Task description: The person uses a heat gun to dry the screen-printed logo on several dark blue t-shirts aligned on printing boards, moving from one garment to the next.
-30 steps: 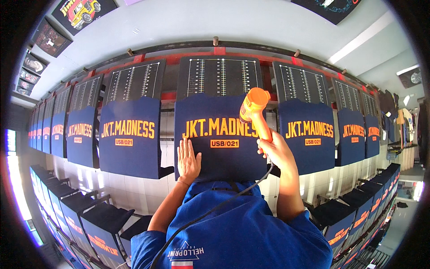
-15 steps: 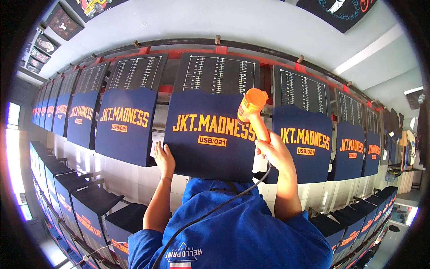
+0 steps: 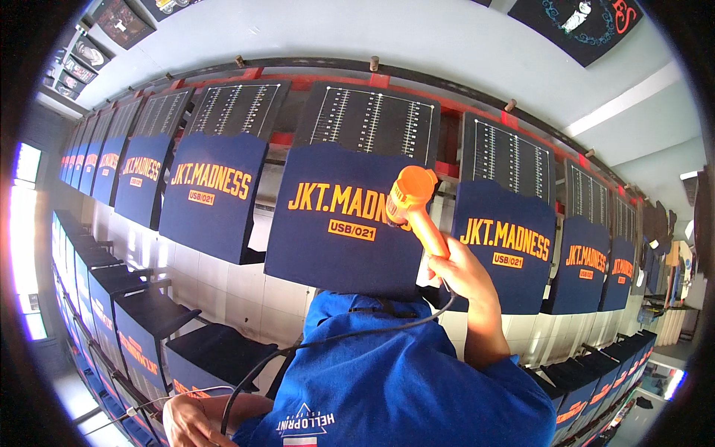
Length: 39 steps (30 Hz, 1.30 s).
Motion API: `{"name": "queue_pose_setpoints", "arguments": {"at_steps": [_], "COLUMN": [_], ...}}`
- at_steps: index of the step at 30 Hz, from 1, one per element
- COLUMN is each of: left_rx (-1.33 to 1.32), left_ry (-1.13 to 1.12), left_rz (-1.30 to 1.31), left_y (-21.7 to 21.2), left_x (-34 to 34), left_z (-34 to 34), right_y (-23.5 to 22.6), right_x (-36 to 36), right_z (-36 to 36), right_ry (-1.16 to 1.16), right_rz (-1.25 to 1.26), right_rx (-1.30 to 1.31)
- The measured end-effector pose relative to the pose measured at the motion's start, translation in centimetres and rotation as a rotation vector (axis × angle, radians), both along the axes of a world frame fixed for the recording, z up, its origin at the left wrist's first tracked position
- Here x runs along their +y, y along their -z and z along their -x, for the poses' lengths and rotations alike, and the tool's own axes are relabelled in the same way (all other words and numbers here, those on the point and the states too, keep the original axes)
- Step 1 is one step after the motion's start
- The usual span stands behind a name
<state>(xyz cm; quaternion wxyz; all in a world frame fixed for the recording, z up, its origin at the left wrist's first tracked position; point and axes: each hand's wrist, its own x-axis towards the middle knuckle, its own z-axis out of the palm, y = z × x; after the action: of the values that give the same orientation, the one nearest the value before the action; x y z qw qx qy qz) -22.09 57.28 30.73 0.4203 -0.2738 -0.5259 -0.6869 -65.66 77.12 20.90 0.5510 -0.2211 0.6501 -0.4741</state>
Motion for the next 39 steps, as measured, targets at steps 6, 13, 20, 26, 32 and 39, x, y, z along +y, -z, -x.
{"name": "queue_pose_setpoints", "arguments": {"at_steps": [6, 13, 20, 26, 32, 39], "left_rx": [0.027, -0.536, -0.553, -0.813, -0.837, -0.841], "left_ry": [0.012, -0.431, -0.526, -0.818, -0.862, -0.871], "left_rz": [-0.088, -1.217, -1.688, -2.120, -2.147, -2.151], "left_y": [0.8, 18.4, 40.1, 42.4, 42.2, 42.0], "left_x": [0.6, -0.5, 15.4, 25.3, 27.0, 27.1], "left_z": [1.2, -0.7, -11.4, -14.2, -16.0, -17.2], "right_y": [-0.2, -1.6, -1.1, -0.8, -1.2, -0.4], "right_x": [0.7, 1.8, 3.6, 2.9, 2.8, 2.0], "right_z": [-0.6, 0.1, 0.7, 0.8, 1.0, 1.4], "right_ry": [-0.001, -0.002, 0.051, 0.015, -0.016, 0.026], "right_rz": [-0.025, -0.094, -0.173, -0.115, -0.174, -0.089], "right_rx": [0.079, 0.121, 0.122, 0.096, 0.204, 0.093]}}
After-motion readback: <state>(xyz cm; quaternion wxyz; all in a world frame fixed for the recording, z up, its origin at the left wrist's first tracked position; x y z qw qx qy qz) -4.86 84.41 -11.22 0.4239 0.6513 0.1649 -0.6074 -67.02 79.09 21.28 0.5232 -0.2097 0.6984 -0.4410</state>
